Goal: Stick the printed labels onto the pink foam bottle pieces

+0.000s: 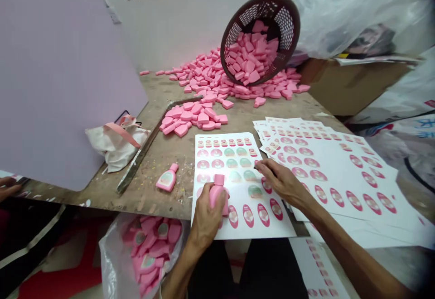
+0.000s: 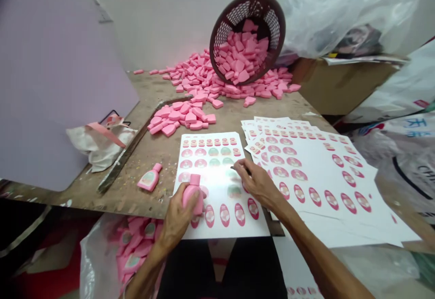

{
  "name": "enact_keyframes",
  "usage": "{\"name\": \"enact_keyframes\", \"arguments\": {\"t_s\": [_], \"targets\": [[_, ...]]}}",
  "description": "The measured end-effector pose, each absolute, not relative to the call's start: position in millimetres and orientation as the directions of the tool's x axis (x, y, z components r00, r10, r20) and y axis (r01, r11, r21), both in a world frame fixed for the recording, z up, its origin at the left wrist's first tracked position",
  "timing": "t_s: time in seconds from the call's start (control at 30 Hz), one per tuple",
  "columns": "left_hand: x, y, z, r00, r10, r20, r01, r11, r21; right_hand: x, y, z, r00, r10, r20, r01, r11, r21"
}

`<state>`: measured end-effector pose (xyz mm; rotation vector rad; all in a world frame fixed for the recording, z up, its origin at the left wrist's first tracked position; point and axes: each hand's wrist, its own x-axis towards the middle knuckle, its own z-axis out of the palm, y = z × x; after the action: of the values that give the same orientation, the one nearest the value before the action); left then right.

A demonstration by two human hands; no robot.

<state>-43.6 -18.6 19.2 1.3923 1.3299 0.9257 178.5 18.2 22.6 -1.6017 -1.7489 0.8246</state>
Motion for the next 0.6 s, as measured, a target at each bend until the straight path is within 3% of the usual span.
{"name": "enact_keyframes", "arguments": {"t_s": [0.07, 0.13, 0.27, 0.37, 0.6], "targets": [[-32.5, -21.8, 20.8, 0.157, 0.954, -0.254, 0.08, 0.244, 0.967, 193.7, 6.1, 5.1, 0.036, 0.996, 0.083, 0.679, 0.037, -0.734], [-19.4, -23.2, 21.3, 0.219, 0.921, -0.322, -0.026, 0.335, 0.942, 201.3, -4.8, -9.2, 0.048, 0.985, 0.166, 0.764, 0.071, -0.642], [7.0, -23.7, 14.9, 0.208, 0.928, -0.309, -0.058, 0.327, 0.943, 201.0, -16.5, -21.0, -0.039, 0.926, 0.375, 0.893, 0.2, -0.402], [20.2, -23.8, 7.0, 0.19, 0.94, -0.285, -0.041, 0.298, 0.954, 197.8, -18.0, -20.6, -0.094, 0.898, 0.431, 0.932, 0.231, -0.279], [26.0, -23.1, 1.7, 0.23, 0.939, -0.258, -0.012, 0.268, 0.963, 195.2, -22.5, -21.3, -0.113, 0.863, 0.493, 0.934, 0.261, -0.243]]}}
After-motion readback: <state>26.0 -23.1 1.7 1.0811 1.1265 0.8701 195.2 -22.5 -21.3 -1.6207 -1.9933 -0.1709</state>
